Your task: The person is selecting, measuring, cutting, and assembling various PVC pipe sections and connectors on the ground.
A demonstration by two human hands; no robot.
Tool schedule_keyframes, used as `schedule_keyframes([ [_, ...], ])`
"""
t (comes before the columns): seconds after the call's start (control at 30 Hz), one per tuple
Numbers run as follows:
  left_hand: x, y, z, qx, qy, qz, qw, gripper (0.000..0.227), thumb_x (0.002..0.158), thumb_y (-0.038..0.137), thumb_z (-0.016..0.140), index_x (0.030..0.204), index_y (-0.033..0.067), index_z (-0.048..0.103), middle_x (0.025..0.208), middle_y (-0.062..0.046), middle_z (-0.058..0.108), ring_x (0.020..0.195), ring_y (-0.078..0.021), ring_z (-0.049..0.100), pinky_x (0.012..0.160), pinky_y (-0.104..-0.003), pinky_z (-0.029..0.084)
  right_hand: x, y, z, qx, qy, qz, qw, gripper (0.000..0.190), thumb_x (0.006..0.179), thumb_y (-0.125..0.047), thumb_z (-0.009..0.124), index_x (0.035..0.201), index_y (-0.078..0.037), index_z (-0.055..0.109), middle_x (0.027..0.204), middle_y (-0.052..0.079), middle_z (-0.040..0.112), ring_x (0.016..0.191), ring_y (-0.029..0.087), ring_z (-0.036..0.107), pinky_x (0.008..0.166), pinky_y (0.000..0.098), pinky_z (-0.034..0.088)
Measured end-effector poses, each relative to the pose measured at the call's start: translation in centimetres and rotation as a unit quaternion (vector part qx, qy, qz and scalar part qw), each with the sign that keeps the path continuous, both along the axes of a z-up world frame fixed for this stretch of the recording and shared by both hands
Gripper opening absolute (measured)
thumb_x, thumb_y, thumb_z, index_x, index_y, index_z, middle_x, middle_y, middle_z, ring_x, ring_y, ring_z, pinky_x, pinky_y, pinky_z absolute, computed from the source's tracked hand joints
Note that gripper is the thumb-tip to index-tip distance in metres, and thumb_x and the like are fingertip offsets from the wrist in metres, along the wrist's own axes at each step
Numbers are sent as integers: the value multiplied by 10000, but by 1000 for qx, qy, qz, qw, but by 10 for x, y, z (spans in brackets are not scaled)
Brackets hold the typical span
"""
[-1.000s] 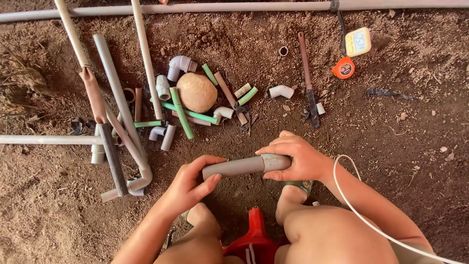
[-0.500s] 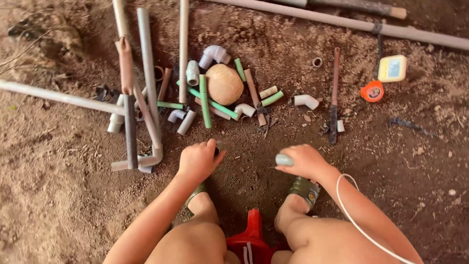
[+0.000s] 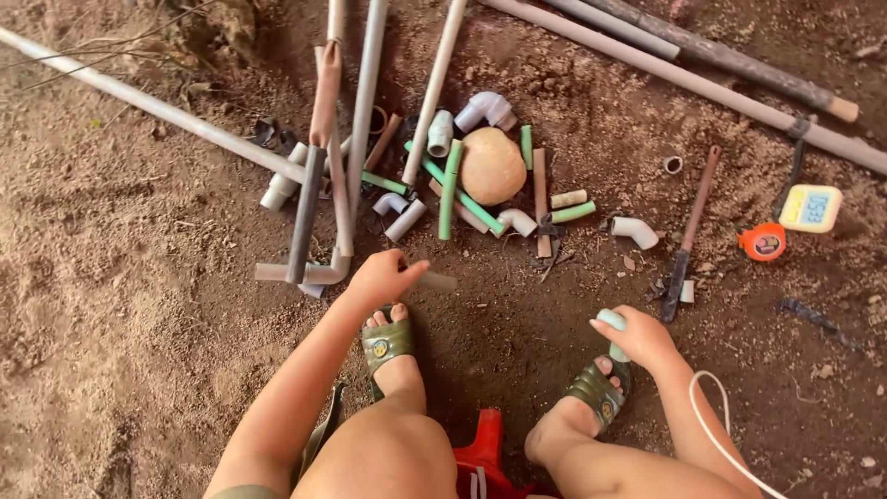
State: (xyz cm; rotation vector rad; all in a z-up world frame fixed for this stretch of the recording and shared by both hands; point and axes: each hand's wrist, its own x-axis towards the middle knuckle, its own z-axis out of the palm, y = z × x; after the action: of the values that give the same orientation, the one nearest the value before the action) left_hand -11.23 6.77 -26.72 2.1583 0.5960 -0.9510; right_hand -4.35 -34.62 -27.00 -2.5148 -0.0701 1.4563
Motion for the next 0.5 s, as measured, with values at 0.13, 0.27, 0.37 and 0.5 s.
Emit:
schedule_keyframes([
  [0.13,-1,8,-39,-178,8,337,924,449,852,510,599,922,67,588,621,-125,643,486,-195,651,367,-221,370,-9,-28,-47,3,-5,-97,995,806,832,-601,539,1301,55,513,1188,315,589,1100,429,585,865,495,518],
  [0.27,5,20,-41,-93,-30,230,968,332,887,418,583,938,102,672,801,-96,701,674,-173,705,504,-242,524,-18,-25,-52,-3,-6,-109,994,807,829,-605,550,1294,55,529,1188,310,592,1105,432,580,865,500,516],
  [0.37,19,41,-49,142,-132,12,981,167,884,249,604,961,124,685,876,-89,627,813,-274,666,680,-370,567,-17,-13,-40,2,1,-111,994,768,846,-549,541,1293,75,516,1202,335,576,1132,451,555,906,514,489],
  [0.5,37,51,-47,169,-197,-22,966,239,857,270,664,784,60,577,726,-77,540,618,-217,630,529,-316,544,-17,0,-24,14,-1,-120,993,744,844,-531,557,1291,63,525,1205,330,574,1136,451,550,911,510,485],
])
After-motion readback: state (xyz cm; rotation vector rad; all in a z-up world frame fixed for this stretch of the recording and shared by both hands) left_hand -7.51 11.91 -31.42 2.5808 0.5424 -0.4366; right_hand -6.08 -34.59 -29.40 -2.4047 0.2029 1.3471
